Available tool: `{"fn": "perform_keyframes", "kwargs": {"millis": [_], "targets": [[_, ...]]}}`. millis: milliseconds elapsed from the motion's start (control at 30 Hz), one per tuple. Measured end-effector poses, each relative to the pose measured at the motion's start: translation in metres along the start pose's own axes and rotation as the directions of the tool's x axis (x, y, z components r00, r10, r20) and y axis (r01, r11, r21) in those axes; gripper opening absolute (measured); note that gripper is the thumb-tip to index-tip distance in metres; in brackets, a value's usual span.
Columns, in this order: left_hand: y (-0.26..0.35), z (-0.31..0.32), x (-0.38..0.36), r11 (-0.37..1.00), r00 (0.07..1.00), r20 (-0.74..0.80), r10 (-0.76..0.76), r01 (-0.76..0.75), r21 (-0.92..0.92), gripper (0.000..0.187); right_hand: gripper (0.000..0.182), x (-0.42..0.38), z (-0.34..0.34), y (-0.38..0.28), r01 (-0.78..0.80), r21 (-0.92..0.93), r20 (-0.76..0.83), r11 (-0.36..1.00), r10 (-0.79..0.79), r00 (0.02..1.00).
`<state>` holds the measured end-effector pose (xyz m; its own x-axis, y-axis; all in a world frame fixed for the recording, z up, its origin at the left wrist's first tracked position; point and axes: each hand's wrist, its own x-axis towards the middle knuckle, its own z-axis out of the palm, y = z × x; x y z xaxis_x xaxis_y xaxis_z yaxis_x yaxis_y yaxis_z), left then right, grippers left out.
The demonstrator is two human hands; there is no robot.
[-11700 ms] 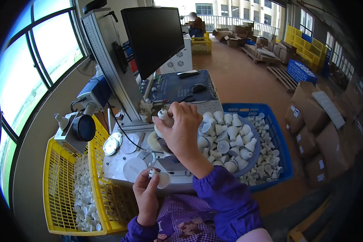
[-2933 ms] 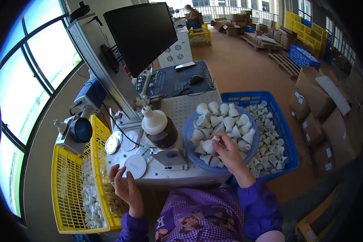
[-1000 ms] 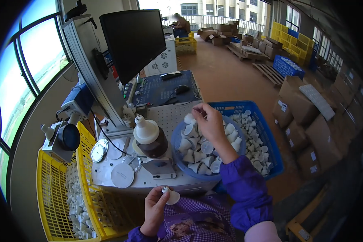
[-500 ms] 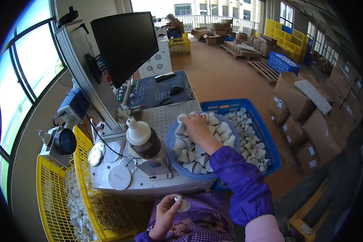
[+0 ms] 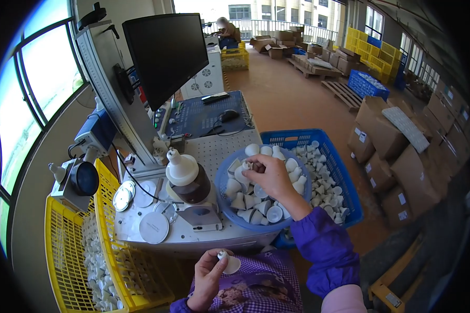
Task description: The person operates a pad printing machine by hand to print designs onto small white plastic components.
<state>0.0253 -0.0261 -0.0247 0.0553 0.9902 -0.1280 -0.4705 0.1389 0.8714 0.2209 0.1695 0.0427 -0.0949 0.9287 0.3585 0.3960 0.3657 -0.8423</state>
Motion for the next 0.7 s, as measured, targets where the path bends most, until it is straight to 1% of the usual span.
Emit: {"fn": "perform_keyframes", "kwargs": {"millis": [33, 67, 133, 167, 200, 233, 267, 300, 333, 367, 400, 467, 500, 533, 600, 633, 700], "targets": [[0.006, 0.001, 0.0, 0.999, 0.999, 0.013, 0.039, -0.039, 0.008, 0.018, 0.026, -0.003, -0.001, -0.004, -0.041, -0.002, 0.027, 0.999, 0.041, 0.999], [0.012, 0.001, 0.001, 0.999, 0.999, 0.004, 0.046, -0.046, 0.01, 0.018, 0.026, -0.006, -0.001, -0.006, -0.035, 0.005, 0.035, 0.999, 0.034, 0.999], [0.025, 0.001, 0.001, 0.997, 0.997, 0.02, 0.07, -0.07, -0.019, 0.019, 0.024, -0.011, 0.002, -0.008, 0.212, -0.071, -0.059, 0.975, -0.216, 0.975], [0.032, 0.002, 0.0, 0.997, 0.997, 0.002, 0.079, -0.079, -0.016, 0.019, 0.023, -0.013, 0.002, -0.011, 0.185, -0.024, -0.029, 0.982, -0.186, 0.982], [0.041, 0.005, 0.001, 0.995, 0.996, -0.017, 0.093, -0.093, -0.026, 0.018, 0.023, -0.015, 0.005, -0.009, 0.193, -0.012, -0.017, 0.981, -0.193, 0.981], [0.048, 0.007, 0.003, 0.993, 0.994, -0.032, 0.106, -0.107, -0.038, 0.016, 0.024, -0.017, 0.007, -0.006, 0.133, 0.166, 0.008, 0.977, -0.136, 0.991], [0.053, 0.007, 0.006, 0.993, 0.993, -0.043, 0.114, -0.116, -0.037, 0.016, 0.025, -0.018, 0.009, -0.005, 0.062, 0.334, 0.043, 0.941, -0.081, 0.996], [0.058, 0.006, 0.008, 0.988, 0.987, -0.065, 0.149, -0.151, -0.018, 0.017, 0.023, -0.021, 0.007, -0.009, 0.004, 0.333, 0.09, 0.943, -0.036, 0.995], [0.066, 0.007, 0.011, 0.983, 0.979, -0.086, 0.183, -0.183, 0.002, 0.018, 0.023, -0.022, 0.009, -0.009, 0.007, 0.337, 0.098, 0.942, -0.042, 0.994], [0.075, 0.01, 0.013, 0.979, 0.971, -0.127, 0.202, -0.203, 0.003, 0.017, 0.022, -0.024, 0.01, -0.009, -0.017, 0.381, 0.094, 0.924, -0.021, 0.995], [0.079, 0.008, 0.017, 0.978, 0.97, -0.131, 0.207, -0.209, 0.004, 0.017, 0.021, -0.025, 0.011, -0.009, -0.039, 0.424, 0.089, 0.905, 0.001, 0.996], [0.085, 0.0, 0.024, 0.901, 0.921, -0.048, 0.387, -0.366, 0.235, 0.018, 0.02, -0.027, 0.012, -0.007, -0.015, 0.404, 0.073, 0.915, -0.015, 0.997], [0.091, 0.004, 0.026, 0.866, 0.894, -0.066, 0.444, -0.409, 0.287, 0.025, 0.02, -0.028, 0.013, -0.006, 0.004, 0.382, 0.055, 0.924, -0.027, 0.998], [0.092, 0.002, 0.029, 0.865, 0.893, -0.067, 0.446, -0.411, 0.287, 0.025, 0.02, -0.029, 0.012, -0.005, 0.005, 0.383, 0.056, 0.924, -0.029, 0.998], [0.096, -0.001, 0.034, 0.684, 0.795, 0.02, 0.607, -0.535, 0.496, 0.018, 0.02, -0.032, 0.011, -0.006, 0.005, 0.375, 0.058, 0.927, -0.029, 0.998], [0.101, 0.0, 0.036, 0.683, 0.793, 0.019, 0.608, -0.536, 0.497, 0.018, 0.02, -0.031, 0.011, -0.008, 0.006, 0.376, 0.059, 0.927, -0.031, 0.998], [0.118, 0.005, 0.045, 0.461, 0.686, 0.058, 0.725, -0.546, 0.7, 0.014, 0.021, -0.032, 0.011, -0.013, -0.012, 0.361, 0.051, 0.933, -0.007, 0.999]]}}
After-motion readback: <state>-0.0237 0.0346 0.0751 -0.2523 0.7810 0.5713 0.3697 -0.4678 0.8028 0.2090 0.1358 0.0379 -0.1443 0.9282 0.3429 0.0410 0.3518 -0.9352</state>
